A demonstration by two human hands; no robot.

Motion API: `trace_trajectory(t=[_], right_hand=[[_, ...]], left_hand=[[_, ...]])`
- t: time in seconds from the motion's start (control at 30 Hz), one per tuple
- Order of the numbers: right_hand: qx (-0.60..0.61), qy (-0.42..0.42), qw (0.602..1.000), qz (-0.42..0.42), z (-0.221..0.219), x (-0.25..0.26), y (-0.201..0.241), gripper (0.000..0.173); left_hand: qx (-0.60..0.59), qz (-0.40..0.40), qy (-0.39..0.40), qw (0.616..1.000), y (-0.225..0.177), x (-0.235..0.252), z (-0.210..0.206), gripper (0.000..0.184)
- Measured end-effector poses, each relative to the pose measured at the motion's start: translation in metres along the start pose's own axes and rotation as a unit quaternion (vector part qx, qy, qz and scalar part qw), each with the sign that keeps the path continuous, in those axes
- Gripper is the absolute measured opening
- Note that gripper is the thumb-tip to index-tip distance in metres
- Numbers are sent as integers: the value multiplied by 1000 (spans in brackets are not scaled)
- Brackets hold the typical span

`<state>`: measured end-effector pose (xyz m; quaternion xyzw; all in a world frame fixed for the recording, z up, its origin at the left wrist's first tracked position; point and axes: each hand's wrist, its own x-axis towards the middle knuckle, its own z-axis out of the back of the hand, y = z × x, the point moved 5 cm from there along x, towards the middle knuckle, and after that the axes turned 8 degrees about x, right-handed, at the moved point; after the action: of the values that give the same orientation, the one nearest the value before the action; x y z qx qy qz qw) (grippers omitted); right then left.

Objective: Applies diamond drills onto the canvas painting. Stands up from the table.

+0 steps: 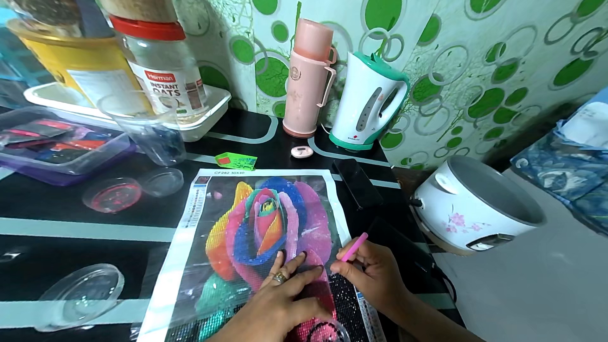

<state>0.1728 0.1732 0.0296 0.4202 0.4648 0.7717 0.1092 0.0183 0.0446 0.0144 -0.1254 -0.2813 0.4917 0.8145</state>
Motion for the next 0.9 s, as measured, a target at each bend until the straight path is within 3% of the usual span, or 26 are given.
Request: trace_trajectory(t=[0.33, 0.67, 0.9], right_hand=[[17, -26, 999, -26, 2, 0, 0, 12], [6, -8, 1000, 18, -1, -2, -1, 15], [136, -98, 971, -171, 17, 4, -4, 6]], left_hand=[[-4, 3, 0, 1000, 0, 0, 0, 59], [-3, 0, -1, 1000, 0, 0, 0, 58], [-8, -2, 5, 1000, 2, -1, 2, 60]])
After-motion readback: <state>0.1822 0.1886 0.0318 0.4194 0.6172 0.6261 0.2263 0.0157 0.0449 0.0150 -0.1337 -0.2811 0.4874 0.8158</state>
